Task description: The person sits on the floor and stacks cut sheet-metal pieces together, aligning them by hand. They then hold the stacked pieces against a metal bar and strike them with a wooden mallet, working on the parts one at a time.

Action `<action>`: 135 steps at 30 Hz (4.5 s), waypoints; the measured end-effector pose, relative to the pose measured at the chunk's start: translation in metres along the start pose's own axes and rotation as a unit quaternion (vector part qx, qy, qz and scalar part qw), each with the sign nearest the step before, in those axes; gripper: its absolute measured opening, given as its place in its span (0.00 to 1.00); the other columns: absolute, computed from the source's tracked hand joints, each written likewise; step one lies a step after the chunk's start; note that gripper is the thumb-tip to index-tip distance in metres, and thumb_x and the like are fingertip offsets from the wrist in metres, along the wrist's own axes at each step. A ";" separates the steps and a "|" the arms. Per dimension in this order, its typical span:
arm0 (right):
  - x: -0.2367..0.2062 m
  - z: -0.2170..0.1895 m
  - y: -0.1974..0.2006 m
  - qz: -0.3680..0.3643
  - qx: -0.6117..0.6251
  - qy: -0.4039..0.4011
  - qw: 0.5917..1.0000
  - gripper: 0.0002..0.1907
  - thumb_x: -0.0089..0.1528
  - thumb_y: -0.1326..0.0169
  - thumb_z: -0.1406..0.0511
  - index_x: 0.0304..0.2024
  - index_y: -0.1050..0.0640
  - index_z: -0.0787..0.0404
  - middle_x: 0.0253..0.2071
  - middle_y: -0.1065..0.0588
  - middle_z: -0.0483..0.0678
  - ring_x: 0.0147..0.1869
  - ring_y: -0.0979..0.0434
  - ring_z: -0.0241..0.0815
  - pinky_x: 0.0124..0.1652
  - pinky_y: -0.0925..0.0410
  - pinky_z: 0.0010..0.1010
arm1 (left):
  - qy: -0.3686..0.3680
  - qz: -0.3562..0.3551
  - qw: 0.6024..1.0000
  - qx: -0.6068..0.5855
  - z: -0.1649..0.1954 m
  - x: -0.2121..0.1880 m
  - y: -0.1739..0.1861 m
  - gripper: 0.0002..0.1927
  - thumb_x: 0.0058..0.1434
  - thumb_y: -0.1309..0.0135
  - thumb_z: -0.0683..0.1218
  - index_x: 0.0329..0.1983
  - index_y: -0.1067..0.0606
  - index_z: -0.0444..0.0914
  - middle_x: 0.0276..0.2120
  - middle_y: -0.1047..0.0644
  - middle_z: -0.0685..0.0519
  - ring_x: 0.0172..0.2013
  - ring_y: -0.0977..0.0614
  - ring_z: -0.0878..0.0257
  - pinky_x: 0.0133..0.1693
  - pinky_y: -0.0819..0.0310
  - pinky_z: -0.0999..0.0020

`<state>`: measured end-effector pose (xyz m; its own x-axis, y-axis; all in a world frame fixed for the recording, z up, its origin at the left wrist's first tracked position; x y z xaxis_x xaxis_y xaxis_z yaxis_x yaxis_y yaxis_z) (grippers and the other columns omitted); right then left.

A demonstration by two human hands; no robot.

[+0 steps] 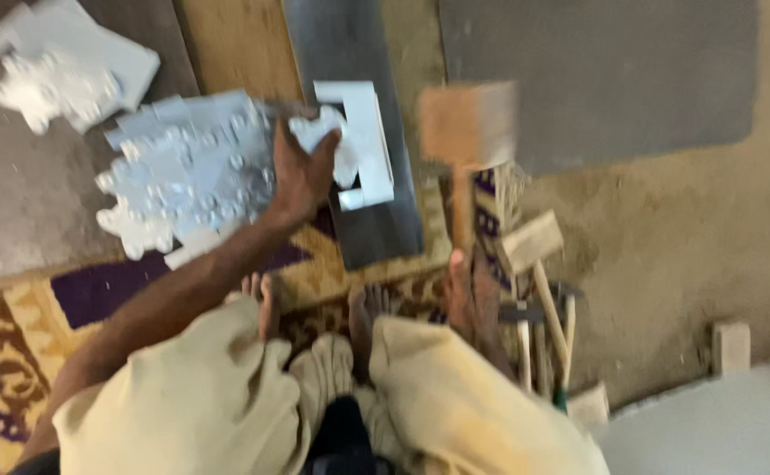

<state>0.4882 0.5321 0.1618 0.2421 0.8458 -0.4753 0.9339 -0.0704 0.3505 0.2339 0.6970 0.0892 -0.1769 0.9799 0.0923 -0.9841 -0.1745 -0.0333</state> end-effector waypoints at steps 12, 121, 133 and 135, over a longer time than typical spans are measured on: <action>-0.004 0.065 0.001 0.024 -0.033 0.046 0.998 0.26 0.72 0.53 0.49 0.49 0.26 0.66 0.23 0.36 0.43 0.26 0.40 0.34 0.25 0.43 0.31 | 0.041 0.034 0.994 0.095 -0.021 0.000 0.014 0.25 0.68 0.34 0.47 0.56 0.35 0.31 0.48 0.28 0.44 0.48 0.22 0.57 0.47 0.23 0.62; -0.018 0.082 -0.011 -0.020 -0.076 0.070 0.994 0.22 0.70 0.54 0.52 0.44 0.24 0.66 0.23 0.30 0.49 0.27 0.33 0.36 0.27 0.37 0.35 | -0.035 -0.276 0.706 0.651 -0.030 0.049 0.069 0.55 0.50 0.38 0.75 0.71 0.37 0.39 0.65 0.40 0.36 0.67 0.43 0.36 0.59 0.50 0.24; -0.021 0.117 -0.041 0.031 -0.006 0.004 0.999 0.20 0.70 0.54 0.53 0.41 0.26 0.64 0.19 0.37 0.41 0.23 0.39 0.33 0.23 0.42 0.29 | -0.076 -0.227 0.722 0.649 -0.008 0.029 0.086 0.53 0.38 0.27 0.69 0.55 0.29 0.26 0.54 0.34 0.38 0.57 0.36 0.44 0.53 0.41 0.39; -0.018 0.120 -0.042 0.033 -0.009 0.028 0.999 0.20 0.71 0.54 0.53 0.40 0.26 0.64 0.21 0.36 0.40 0.24 0.38 0.31 0.24 0.41 0.28 | -0.061 -0.245 0.723 0.644 -0.009 0.024 0.095 0.49 0.39 0.27 0.67 0.56 0.27 0.32 0.55 0.32 0.43 0.58 0.34 0.47 0.55 0.40 0.42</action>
<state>0.4764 0.4568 0.0587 0.2872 0.8680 -0.4050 0.9115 -0.1177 0.3942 0.1360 0.7052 0.0797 0.2754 0.9524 -0.1305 -0.1152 0.1675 0.9791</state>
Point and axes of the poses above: each hand's wrist, its own x-axis towards the middle knuckle, its own y-axis out of the back of the hand, z = x × y, the point moved 5 cm from there along x, towards the middle knuckle
